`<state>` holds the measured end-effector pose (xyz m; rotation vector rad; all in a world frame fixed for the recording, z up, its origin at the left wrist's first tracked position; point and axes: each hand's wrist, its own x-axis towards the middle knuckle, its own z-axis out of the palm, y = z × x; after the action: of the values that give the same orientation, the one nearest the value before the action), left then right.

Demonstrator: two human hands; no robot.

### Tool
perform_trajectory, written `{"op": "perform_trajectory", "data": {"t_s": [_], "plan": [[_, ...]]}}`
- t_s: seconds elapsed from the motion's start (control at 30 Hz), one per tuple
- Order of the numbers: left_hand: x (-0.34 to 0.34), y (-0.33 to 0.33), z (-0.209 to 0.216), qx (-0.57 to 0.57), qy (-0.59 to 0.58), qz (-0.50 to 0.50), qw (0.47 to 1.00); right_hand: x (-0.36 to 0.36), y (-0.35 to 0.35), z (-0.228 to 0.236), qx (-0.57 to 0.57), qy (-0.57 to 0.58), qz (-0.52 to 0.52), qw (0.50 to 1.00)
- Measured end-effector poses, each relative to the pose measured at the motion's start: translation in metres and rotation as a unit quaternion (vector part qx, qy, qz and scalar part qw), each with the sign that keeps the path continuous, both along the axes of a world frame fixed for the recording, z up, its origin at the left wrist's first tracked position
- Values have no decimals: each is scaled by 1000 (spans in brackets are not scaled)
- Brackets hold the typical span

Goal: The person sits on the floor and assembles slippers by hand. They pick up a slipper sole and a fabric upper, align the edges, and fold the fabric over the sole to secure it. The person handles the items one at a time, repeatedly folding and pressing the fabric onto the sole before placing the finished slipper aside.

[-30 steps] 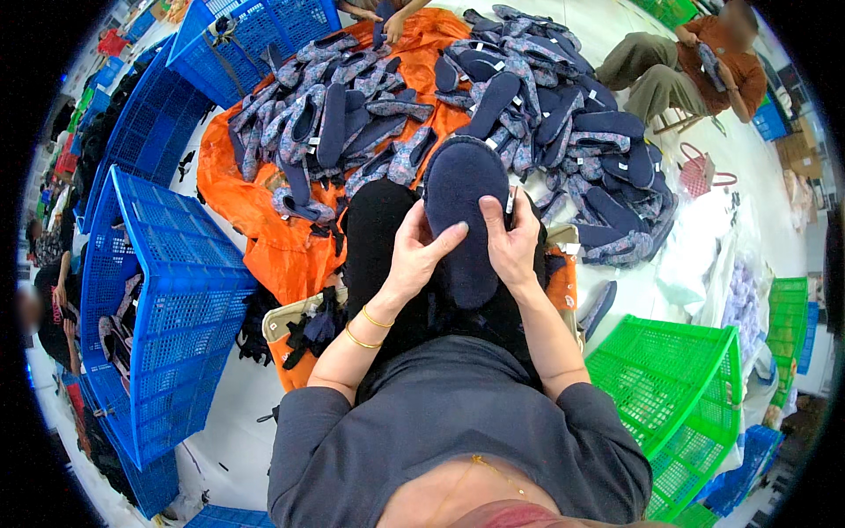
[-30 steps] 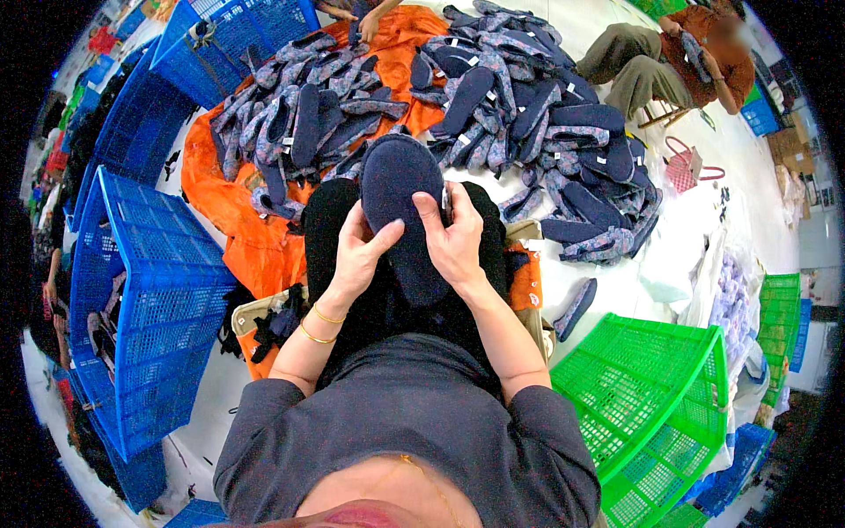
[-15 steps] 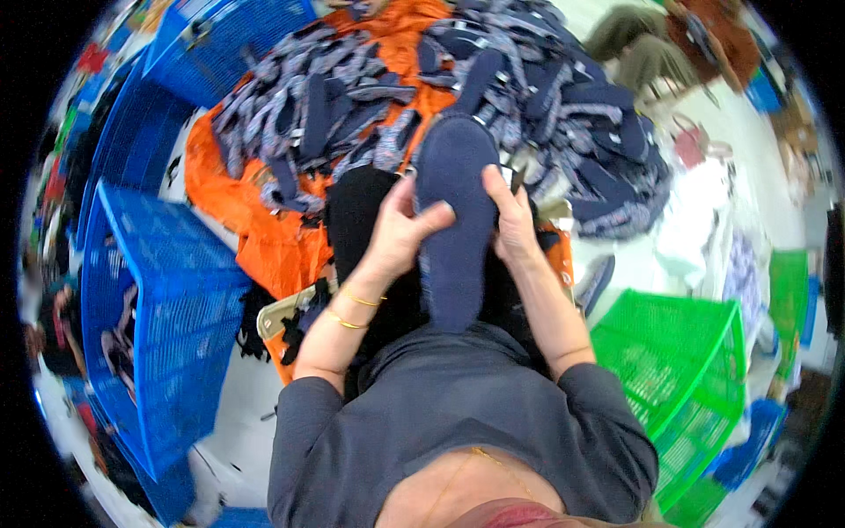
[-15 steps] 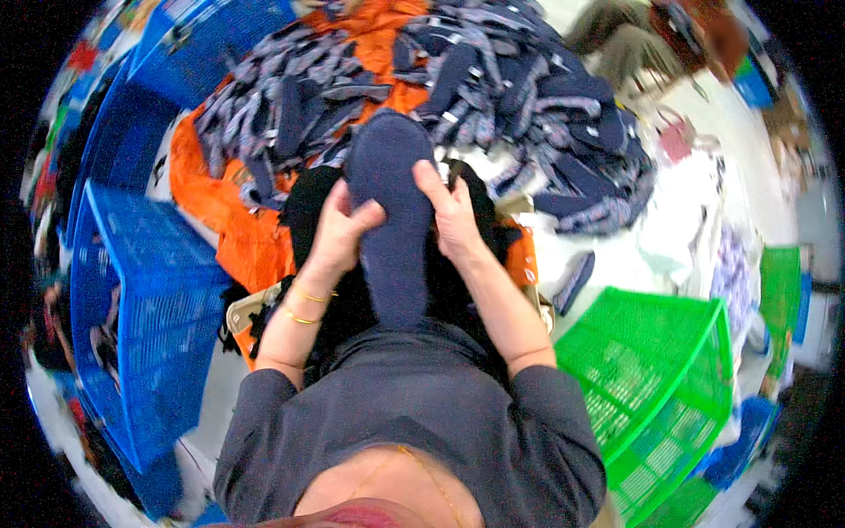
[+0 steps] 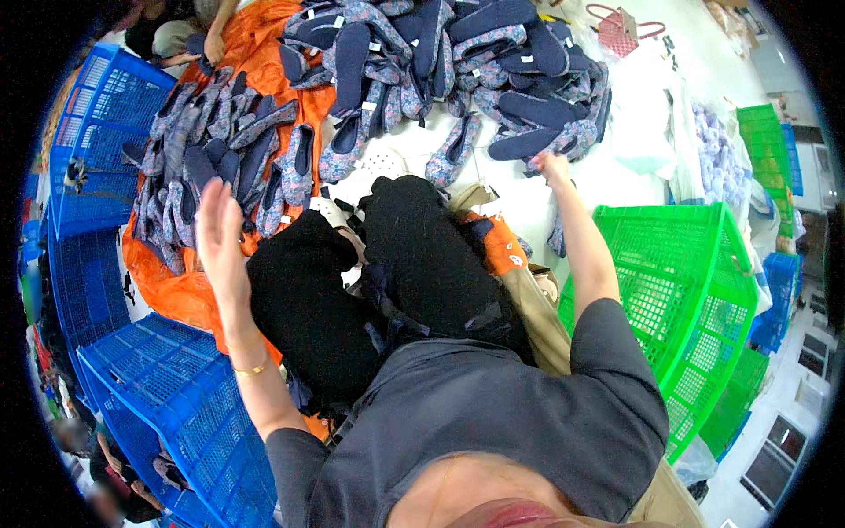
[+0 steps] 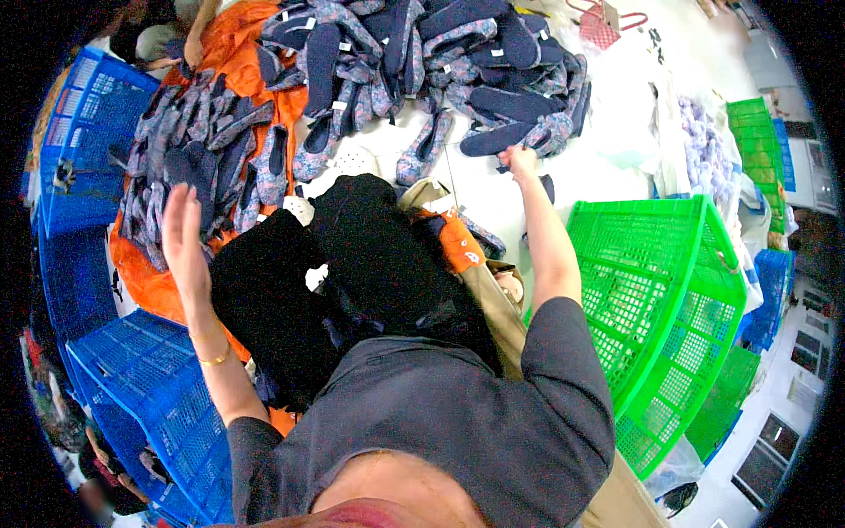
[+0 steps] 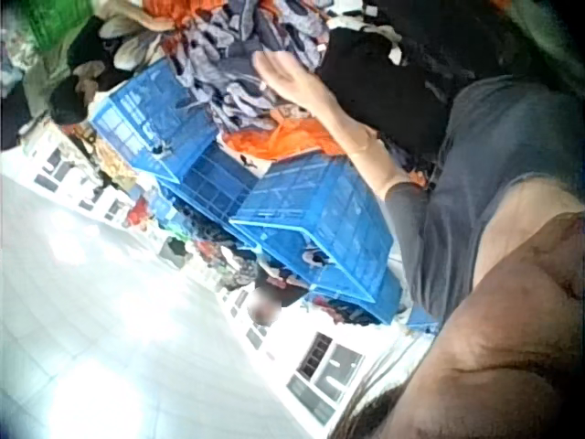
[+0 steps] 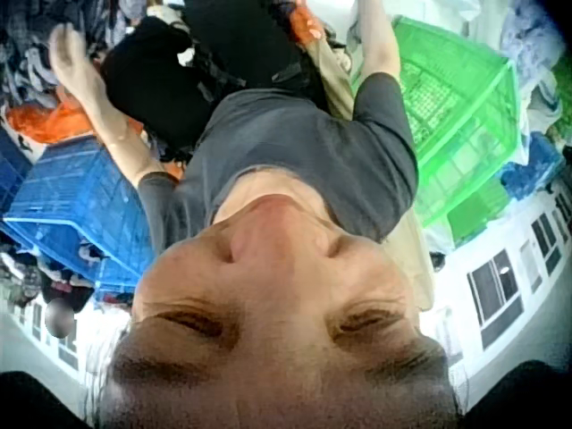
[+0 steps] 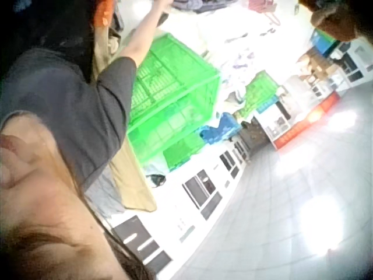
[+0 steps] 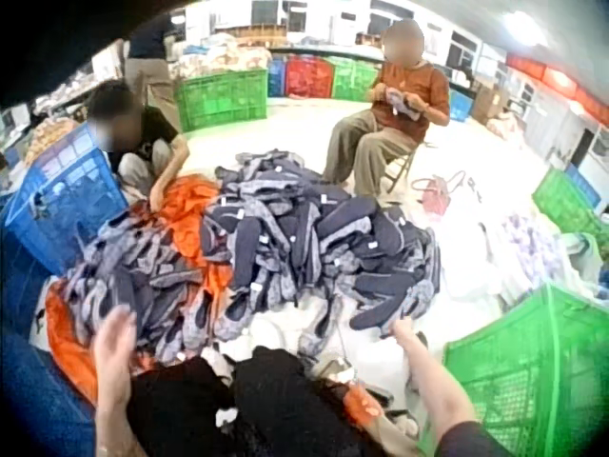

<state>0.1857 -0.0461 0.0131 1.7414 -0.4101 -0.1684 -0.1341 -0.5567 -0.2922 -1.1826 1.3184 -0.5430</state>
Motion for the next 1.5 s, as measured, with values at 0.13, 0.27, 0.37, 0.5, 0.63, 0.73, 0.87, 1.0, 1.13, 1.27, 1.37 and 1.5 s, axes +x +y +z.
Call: {"op": "perform_trajectory", "data": {"t_s": [0.13,0.27,0.37,0.5,0.63,0.73,0.87,1.0,1.13,1.27,1.37,1.5], "plan": [[-8,-2,-8,4,5,-2,1000,12,11,-88,143,196,76,967],[-5,-9,-5,41,28,39,998,84,50,-102,84,199,208,954],[2,-9,-12,57,50,35,996,135,59,-114,82,273,246,926],[3,-15,-9,82,73,40,993,164,77,-126,76,274,253,925],[5,-17,-2,108,69,15,992,154,83,-135,75,285,125,947],[-1,-18,-4,76,71,6,995,164,82,-103,272,-20,87,958],[-9,-19,-3,35,106,-39,993,213,105,39,275,-167,196,926],[-38,-40,19,-114,303,-176,930,247,140,145,309,-314,306,844],[-78,-55,10,-224,388,-224,865,254,236,268,196,-370,400,816],[-93,-23,26,-308,283,-97,903,245,239,316,82,-254,527,807],[-99,9,13,-267,200,-33,942,229,236,336,163,-331,448,814],[-126,29,-7,-192,75,-21,978,230,299,383,3,-343,389,855]]}}
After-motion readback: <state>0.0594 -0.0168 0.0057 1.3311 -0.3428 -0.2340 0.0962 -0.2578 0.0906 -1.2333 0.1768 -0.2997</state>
